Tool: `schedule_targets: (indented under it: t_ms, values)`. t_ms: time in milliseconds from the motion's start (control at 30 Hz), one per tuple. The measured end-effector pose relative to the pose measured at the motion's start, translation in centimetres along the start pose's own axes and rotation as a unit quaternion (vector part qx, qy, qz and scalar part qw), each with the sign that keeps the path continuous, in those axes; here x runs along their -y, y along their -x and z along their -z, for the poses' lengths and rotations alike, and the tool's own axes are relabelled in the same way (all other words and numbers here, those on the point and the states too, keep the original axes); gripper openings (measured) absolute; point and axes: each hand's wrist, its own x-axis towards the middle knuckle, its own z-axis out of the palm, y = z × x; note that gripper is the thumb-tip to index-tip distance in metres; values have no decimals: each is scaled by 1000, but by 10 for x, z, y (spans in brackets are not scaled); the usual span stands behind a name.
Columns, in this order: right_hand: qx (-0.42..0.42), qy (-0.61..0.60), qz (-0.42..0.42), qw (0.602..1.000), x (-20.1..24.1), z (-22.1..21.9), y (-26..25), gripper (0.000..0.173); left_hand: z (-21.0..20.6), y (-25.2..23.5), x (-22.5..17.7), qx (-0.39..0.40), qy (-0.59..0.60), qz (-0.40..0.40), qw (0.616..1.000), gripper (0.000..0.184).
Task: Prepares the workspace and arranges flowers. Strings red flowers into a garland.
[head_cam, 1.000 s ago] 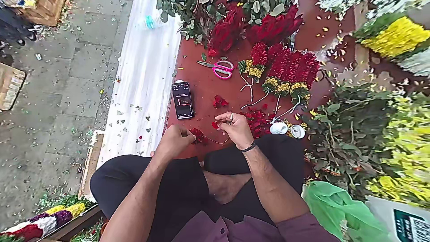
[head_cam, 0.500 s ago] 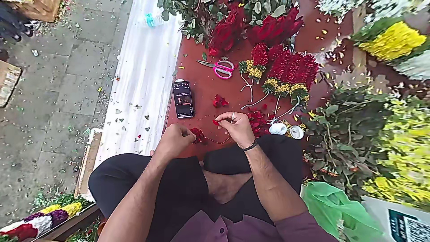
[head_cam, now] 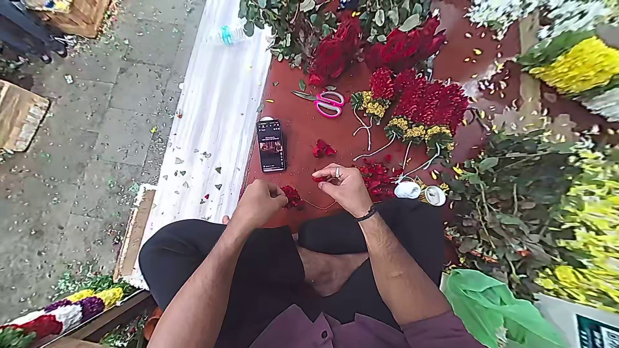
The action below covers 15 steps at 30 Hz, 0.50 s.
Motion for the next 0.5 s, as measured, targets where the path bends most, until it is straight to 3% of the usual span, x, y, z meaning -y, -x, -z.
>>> schedule_targets:
  t_ms: [133,367,500]
  values:
    - [-6,11,13,1000,-1,-4,0,13,0,0,-1,1,-4,9,1000,10]
    - [-35,-40,7,999,6,-18,2,10,0,-3,1,-7,-5,13,1000,13]
    - [-69,-105,-12,992,16,-25,8,27,0,-4,0,-14,3,10,1000,17]
